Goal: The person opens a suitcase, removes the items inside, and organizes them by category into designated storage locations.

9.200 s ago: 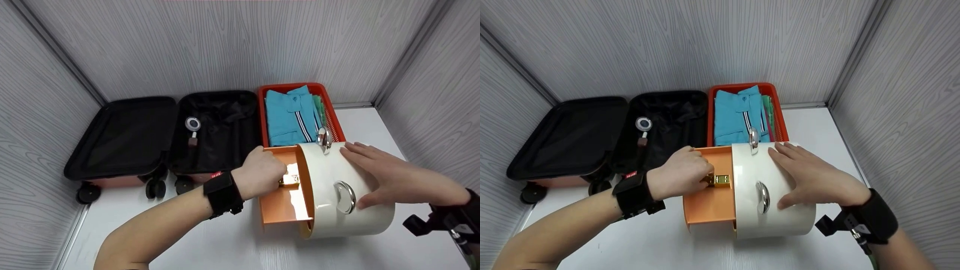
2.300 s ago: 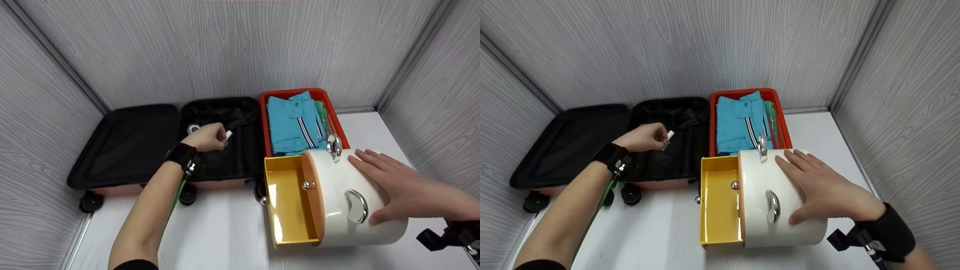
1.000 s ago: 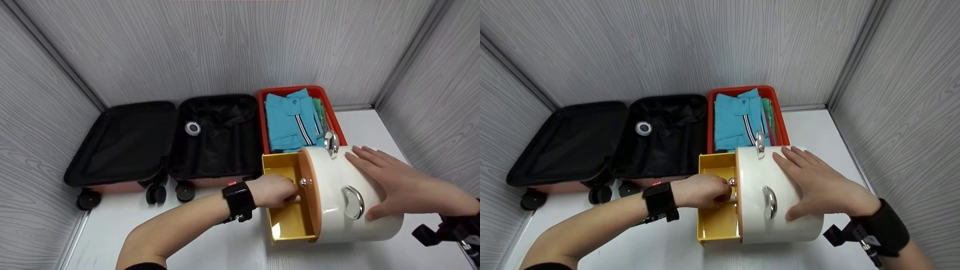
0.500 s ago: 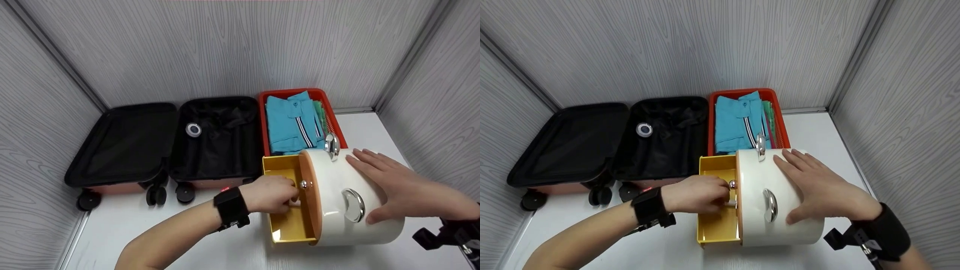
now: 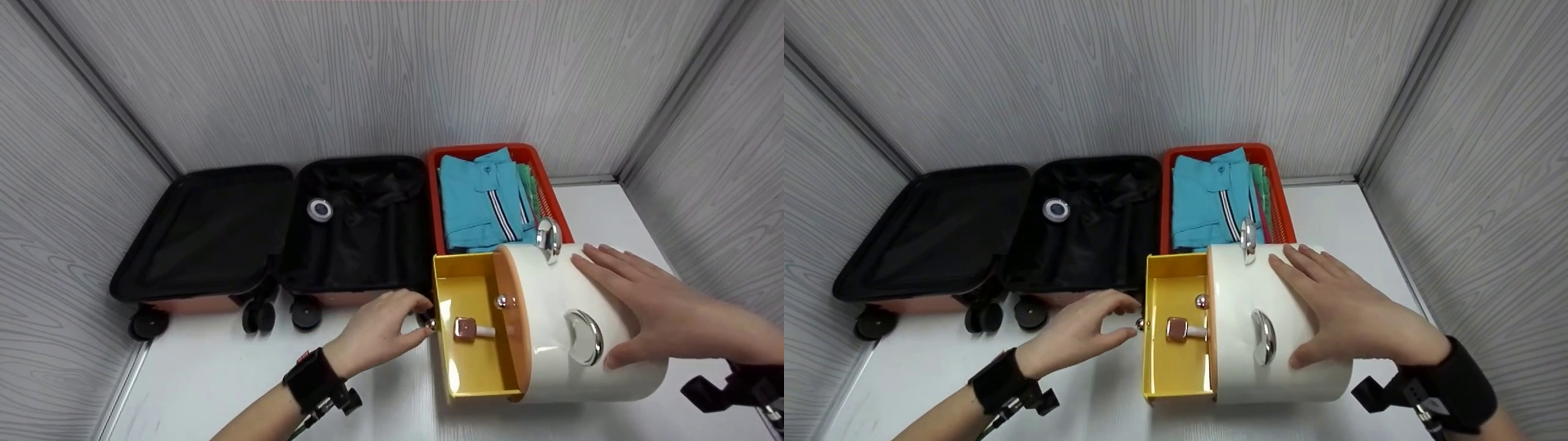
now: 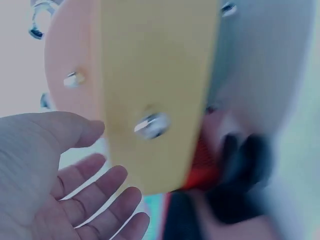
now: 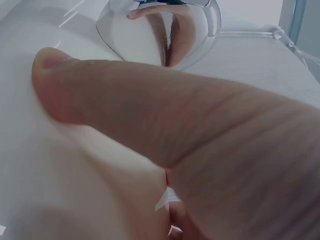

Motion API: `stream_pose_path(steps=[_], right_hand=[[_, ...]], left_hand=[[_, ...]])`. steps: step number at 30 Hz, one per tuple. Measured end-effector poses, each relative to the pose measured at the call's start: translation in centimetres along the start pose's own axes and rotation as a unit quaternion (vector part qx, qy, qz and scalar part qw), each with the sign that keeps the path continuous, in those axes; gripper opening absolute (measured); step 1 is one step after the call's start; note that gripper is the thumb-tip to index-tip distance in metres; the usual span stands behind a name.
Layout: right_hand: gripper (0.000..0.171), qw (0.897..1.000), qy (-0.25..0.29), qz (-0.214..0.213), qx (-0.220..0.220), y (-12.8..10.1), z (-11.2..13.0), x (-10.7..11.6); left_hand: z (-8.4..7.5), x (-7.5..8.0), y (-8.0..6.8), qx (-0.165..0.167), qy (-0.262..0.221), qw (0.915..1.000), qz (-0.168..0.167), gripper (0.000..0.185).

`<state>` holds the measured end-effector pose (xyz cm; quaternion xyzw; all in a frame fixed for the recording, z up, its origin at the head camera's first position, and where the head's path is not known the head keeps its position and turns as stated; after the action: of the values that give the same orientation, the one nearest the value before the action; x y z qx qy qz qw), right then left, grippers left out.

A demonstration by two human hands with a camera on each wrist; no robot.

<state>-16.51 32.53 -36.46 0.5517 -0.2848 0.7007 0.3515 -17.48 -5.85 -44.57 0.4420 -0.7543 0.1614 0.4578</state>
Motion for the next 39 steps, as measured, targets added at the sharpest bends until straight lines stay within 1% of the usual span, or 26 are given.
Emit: stream_pose_path(steps=[2,5,8,11,14,17,23,28,33,39], right_hand=[[0.138,1.000,-0.001,-0.001,-0.001,-0.1,-0.1,0.0],[0.138,1.000,-0.005,0.002,-0.006,-0.3,-0.1,0.0],[0.138,1.000,-0.001,0.005,-0.008,-0.3,-0.1,0.0],[0.138,1.000,0.006,0.013,-0.011,-0.2,0.0,-0.1],[0.138,1.000,0.007,0.014,-0.015,-0.2,-0.1,-0.1],[0.139,1.000,0.006,0.013,-0.019,-0.2,-0.2,0.1],[0.138,1.000,0.006,0.014,-0.019,-0.2,-0.2,0.1],[0.139,1.000,0.002,0.009,-0.015,-0.4,-0.2,0.2],[0.139,1.000,-0.003,-0.003,0.000,-0.6,-0.2,0.3],[0.137,1.000,0.003,-0.009,0.007,-0.7,-0.2,0.2]], left_hand=[[0.3,-1.3,-0.2,0.016,-0.020,0.9997,0.004,0.030],[0.5,-2.7,-0.1,0.031,-0.054,0.9979,-0.015,0.022],[0.6,-3.5,0.1,0.046,-0.088,0.9943,-0.041,0.015],[0.5,-4.0,0.3,0.056,-0.106,0.9916,-0.049,0.014],[0.0,-4.4,0.9,0.052,-0.111,0.9914,-0.047,0.015],[-0.7,-4.9,1.9,0.044,-0.115,0.9915,-0.042,0.015],[-1.9,-6.3,3.6,0.045,-0.133,0.9899,-0.018,0.015],[-2.8,-7.4,5.0,0.039,-0.149,0.9881,-0.008,0.016],[-3.5,-8.3,5.9,0.034,-0.161,0.9864,0.000,0.015],[-4.1,-9.0,6.5,0.043,-0.183,0.9821,0.001,0.019]])
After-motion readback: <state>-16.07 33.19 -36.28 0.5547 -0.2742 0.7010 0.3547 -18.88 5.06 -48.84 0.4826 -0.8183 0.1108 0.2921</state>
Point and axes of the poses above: each hand's wrist, its own y-axis towards the middle knuckle, its own x-axis out of the back of the hand, z = x × y, the point moved 3 cm from there along y, towards the middle knuckle, and after that the axes turned 2 degrees about -y, right-handed, at the moved point
